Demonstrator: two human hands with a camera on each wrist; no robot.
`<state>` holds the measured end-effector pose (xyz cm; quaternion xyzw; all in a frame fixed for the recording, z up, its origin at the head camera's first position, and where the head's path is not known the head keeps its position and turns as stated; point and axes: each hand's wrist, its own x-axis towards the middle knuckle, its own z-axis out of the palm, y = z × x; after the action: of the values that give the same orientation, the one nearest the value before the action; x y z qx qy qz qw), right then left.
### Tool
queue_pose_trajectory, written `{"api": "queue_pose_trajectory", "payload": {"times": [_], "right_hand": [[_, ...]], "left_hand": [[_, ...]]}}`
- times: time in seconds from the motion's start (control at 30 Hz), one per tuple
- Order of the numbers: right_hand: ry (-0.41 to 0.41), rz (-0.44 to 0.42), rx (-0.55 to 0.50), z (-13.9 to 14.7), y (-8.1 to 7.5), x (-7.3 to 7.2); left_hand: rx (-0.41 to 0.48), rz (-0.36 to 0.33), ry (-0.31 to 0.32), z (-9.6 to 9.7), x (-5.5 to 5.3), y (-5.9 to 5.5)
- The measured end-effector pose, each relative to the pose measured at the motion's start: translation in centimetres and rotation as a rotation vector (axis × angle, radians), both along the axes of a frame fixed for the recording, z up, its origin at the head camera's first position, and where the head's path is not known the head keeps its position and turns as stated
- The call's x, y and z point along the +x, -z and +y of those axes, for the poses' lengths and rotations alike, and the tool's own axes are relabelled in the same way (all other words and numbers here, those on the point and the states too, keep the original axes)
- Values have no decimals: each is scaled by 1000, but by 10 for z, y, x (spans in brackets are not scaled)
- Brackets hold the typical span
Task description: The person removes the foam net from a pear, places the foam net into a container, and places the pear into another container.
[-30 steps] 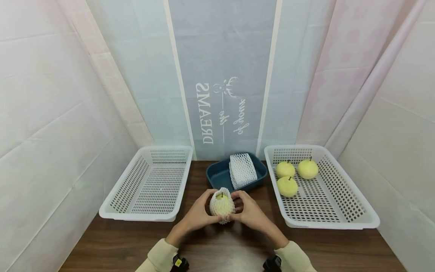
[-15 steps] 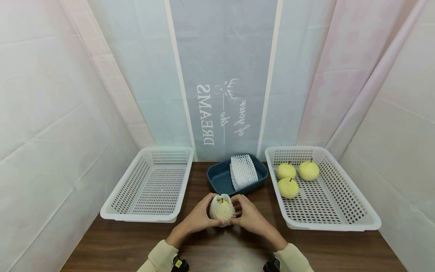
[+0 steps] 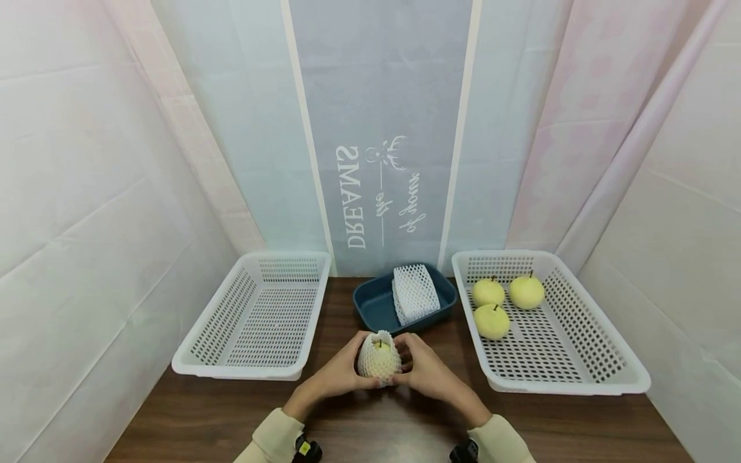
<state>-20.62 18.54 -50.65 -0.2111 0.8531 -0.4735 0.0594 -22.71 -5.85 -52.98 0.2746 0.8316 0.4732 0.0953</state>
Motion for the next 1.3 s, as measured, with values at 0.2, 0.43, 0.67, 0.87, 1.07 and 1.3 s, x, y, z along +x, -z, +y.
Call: {"api": "queue_pose_trajectory", "payload": {"times": [0.2, 0.43, 0.67, 0.87, 1.07, 1.3], "right_hand": [[20, 60, 39, 1, -15, 3], [87, 136, 9, -7, -34, 2], [75, 279, -78, -15, -45, 0], [-11, 362, -113, -23, -49, -1], [-70, 413, 2, -25, -46, -1], [-57, 398, 103, -24, -44, 0]], "left_hand": [[6, 8, 18, 0, 1, 1], [7, -6, 27, 0, 3, 1], [-6, 9, 35, -1, 2, 2], [-1, 21, 42, -1, 1, 4], [1, 13, 53, -1, 1, 5], [1, 9, 58, -2, 2, 5]]}}
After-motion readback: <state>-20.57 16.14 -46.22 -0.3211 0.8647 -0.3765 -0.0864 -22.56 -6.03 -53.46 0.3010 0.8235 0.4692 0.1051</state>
